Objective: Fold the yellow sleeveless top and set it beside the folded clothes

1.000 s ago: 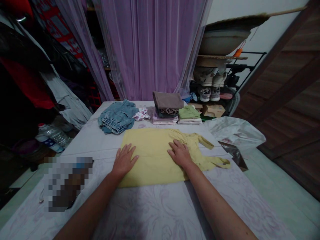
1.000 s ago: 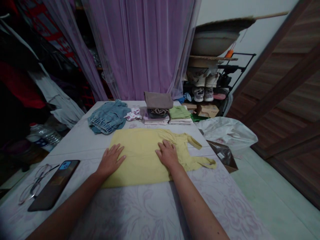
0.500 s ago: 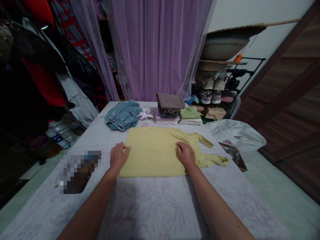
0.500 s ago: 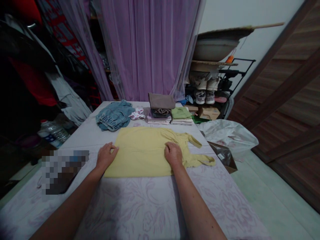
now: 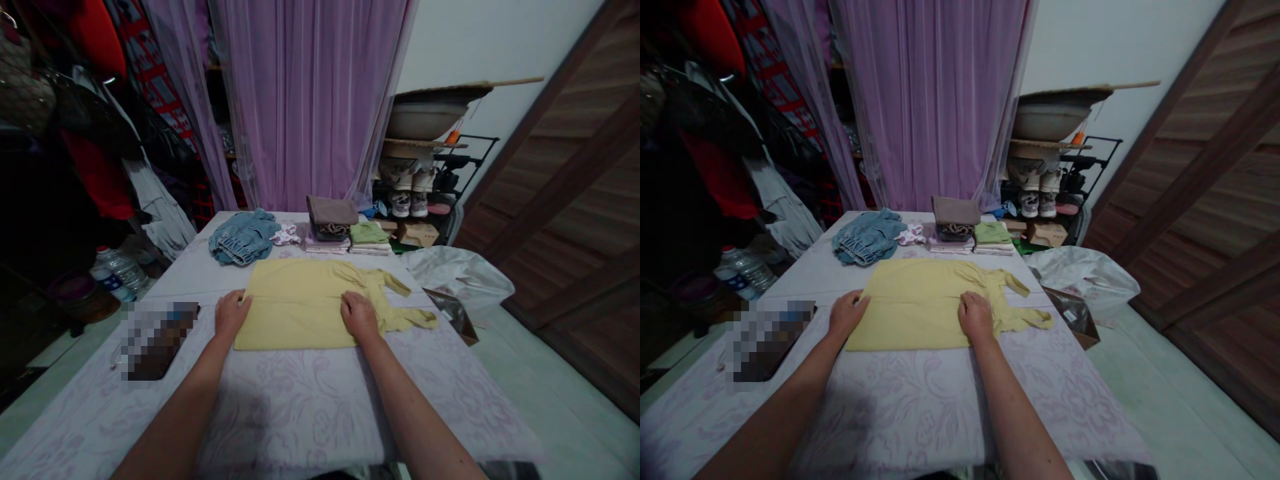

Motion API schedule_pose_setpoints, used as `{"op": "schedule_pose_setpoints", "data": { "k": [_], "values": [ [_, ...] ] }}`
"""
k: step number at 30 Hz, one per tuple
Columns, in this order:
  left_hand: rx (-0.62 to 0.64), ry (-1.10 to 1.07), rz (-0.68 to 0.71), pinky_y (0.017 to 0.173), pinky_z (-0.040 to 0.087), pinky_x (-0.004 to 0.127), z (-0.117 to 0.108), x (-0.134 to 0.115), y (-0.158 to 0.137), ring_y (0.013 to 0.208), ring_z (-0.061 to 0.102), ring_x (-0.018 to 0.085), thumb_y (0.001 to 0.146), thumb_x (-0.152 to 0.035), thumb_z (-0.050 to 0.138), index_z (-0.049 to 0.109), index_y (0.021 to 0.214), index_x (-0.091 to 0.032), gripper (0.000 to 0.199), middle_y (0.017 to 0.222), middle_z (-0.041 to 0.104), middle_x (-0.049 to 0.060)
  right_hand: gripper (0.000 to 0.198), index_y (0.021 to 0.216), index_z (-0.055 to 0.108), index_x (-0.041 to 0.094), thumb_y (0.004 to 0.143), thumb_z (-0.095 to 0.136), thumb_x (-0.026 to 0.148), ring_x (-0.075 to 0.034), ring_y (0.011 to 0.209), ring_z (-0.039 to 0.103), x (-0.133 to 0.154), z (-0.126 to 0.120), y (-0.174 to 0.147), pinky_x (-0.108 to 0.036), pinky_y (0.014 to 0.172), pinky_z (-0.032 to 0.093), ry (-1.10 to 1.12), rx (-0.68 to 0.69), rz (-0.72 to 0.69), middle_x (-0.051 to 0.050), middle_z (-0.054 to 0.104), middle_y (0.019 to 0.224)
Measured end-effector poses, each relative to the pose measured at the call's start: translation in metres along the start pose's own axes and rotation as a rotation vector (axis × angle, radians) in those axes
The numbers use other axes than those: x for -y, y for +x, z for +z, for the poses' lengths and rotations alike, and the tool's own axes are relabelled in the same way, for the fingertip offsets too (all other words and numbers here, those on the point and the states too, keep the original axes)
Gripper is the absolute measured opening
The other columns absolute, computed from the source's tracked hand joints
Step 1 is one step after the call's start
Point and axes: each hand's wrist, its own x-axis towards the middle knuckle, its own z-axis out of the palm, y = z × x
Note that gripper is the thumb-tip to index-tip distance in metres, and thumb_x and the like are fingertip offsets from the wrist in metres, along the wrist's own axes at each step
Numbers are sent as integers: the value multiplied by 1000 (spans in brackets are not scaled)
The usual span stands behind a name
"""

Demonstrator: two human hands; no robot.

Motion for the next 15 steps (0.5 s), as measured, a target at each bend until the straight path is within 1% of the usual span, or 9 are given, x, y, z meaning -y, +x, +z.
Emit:
{"op": "schedule_pose_setpoints", "data": {
  "k": [3,6,8,11,13,15],
  "values": [
    [-2,9,1,95,43,36,-3,-1,0,100,64,24,89,-38,43,67,96,-19,31,104,73,8,30,108,70,18,89,47,22,-23,114,57,4,-1,-20,-38,103,38,-21,-42,-25,-10,68,120],
    [-2,38,7,88,45,34,-3,-1,0,97,64,25,89,-39,42,67,90,-20,31,99,73,8,29,103,72,22,89,47,21,-22,107,60,3,-2,-34,-38,99,39,0,-73,-40,-8,71,113],
    [-3,37,-19,81,46,33,-4,-1,1,92,64,24,89,-41,41,65,88,-21,32,92,73,7,29,101,73,23,89,47,22,-22,102,61,-2,-5,-37,-37,95,40,22,-77,-11,-7,73,108],
    [-14,-16,-126,69,45,29,-5,-1,0,81,63,22,89,-46,40,63,88,-23,33,82,70,5,29,100,73,23,88,46,25,-23,100,61,-19,-13,-35,-36,92,41,30,-132,129,-7,73,106],
    [-14,-82,-185,64,43,26,-7,-3,-1,78,63,20,88,-48,41,62,89,-23,32,81,69,3,32,104,72,20,88,44,25,-24,104,60,-34,-20,-31,-37,93,42,19,-194,249,-9,71,111],
    [-1,-137,-216,62,43,25,-10,-5,-1,76,63,19,87,-49,42,61,91,-23,32,81,69,2,36,109,70,17,87,43,23,-24,107,59,-49,-29,-26,-36,94,42,1,-210,347,-11,70,115]
  ]
}}
